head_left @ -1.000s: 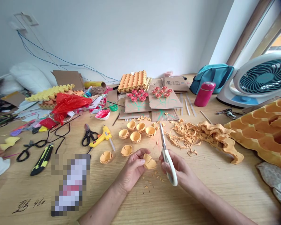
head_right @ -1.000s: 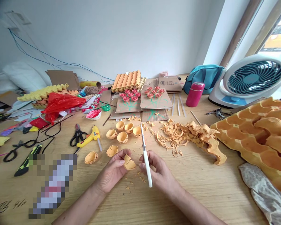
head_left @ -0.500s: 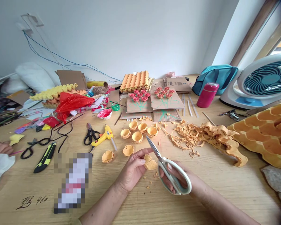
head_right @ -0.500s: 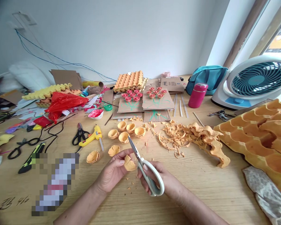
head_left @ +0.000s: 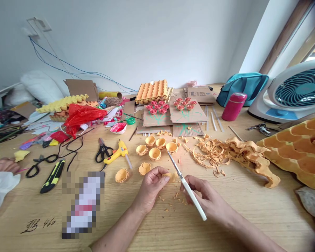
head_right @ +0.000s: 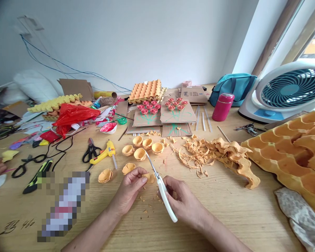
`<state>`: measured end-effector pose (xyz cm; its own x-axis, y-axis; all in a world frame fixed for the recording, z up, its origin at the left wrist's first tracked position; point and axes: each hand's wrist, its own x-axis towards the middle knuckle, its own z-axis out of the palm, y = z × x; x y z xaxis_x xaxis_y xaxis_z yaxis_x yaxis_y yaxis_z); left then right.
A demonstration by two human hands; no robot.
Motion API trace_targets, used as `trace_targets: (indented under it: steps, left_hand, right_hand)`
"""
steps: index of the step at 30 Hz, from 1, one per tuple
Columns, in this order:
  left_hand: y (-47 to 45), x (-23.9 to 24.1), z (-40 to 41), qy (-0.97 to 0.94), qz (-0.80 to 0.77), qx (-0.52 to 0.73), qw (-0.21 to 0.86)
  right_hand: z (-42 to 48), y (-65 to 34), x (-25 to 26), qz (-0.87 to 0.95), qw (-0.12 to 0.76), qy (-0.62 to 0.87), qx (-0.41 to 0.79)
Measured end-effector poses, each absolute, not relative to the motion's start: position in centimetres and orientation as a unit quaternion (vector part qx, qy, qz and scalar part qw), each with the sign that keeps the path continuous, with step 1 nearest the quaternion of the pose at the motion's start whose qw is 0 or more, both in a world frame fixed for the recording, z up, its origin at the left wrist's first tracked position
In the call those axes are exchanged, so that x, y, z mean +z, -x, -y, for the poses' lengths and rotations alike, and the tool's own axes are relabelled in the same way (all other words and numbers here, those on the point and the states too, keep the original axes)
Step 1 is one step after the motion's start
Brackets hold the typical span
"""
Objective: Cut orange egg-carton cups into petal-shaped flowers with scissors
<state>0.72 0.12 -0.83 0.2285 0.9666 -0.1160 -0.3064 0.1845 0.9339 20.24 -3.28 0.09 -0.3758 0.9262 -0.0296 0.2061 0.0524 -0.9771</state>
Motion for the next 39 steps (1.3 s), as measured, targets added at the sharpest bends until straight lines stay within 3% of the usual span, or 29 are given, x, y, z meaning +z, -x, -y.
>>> trace_targets:
  steps: [6,11,39]
  left_hand:
    - [-0.59,-0.95,-0.47,-0.398,-0.411,0.547,0.612]
    - [-0.61,-0.93,-0.8,-0.38,-0.394,0.552,0.628]
    - [-0.81,-1.25,-0.16,-0.432,-0.356,0.492,0.667]
  right_hand:
    - [3.09,-20.86,0.32,0.798,0.246,0.491,0.247]
    - [2.85,-20.76,-0.12,0.831,0.211,0.494,0.146]
    - [2.99,-20.65,-0.32,0.84,0.216,0.484,0.119]
